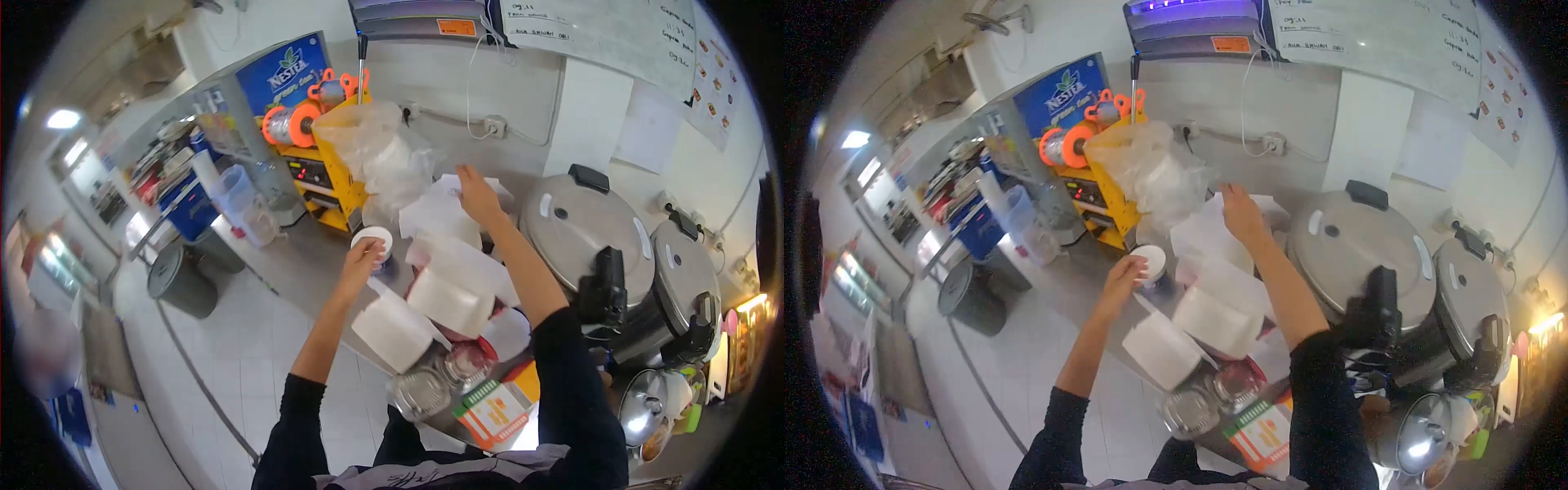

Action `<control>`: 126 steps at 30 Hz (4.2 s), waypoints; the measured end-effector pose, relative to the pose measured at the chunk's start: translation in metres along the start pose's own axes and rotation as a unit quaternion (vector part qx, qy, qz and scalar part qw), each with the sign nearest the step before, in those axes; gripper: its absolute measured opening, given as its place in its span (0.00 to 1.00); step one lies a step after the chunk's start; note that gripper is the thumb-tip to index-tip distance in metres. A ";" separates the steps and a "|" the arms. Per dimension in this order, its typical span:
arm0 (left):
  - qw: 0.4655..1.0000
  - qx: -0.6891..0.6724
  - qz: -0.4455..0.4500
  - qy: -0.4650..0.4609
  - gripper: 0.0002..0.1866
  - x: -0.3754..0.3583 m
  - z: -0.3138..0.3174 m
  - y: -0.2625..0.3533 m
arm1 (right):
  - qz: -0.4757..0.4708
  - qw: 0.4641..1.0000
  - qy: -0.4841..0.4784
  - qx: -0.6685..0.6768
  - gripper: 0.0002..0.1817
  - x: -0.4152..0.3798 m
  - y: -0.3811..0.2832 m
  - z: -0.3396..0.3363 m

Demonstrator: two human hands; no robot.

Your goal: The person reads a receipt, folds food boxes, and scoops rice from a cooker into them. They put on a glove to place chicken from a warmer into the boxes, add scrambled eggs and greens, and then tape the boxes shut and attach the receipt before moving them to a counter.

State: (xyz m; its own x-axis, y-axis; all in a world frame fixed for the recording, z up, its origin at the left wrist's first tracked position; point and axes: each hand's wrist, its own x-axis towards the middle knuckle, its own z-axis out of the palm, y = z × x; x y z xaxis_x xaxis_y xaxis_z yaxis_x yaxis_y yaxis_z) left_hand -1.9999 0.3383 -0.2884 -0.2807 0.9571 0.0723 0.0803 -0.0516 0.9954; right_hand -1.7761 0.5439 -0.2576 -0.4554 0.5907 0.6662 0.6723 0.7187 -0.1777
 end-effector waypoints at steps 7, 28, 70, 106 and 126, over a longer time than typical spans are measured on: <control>0.978 0.151 0.115 -0.085 0.23 0.173 -0.008 -0.063 | -0.194 0.925 -0.256 -0.201 0.26 -0.014 0.023 0.054; 0.813 0.334 0.191 -0.437 0.26 0.239 0.040 -0.072 | -0.150 0.951 -0.258 -0.084 0.13 -0.004 -0.019 0.034; 0.704 -0.154 -0.026 -0.693 0.58 -0.378 0.347 -0.009 | 0.553 0.694 0.451 0.098 0.05 -0.640 -0.184 -0.439; 0.834 0.113 0.482 -0.241 0.29 -0.251 0.645 0.086 | 0.760 0.591 0.247 -0.110 0.22 -0.803 0.000 -0.377; 0.874 -0.015 0.357 -0.331 0.52 -0.103 0.752 0.313 | 0.364 0.889 0.276 0.044 0.11 -0.493 0.188 -0.564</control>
State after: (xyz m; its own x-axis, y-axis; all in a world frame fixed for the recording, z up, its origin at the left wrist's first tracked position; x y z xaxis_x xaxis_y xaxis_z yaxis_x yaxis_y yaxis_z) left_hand -1.2268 0.4383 -0.0312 0.4452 0.6336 0.6327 -0.0182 -0.7000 0.7139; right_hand -1.0964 0.1806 -0.2113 0.4529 0.6584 0.6011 0.6123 0.2603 -0.7465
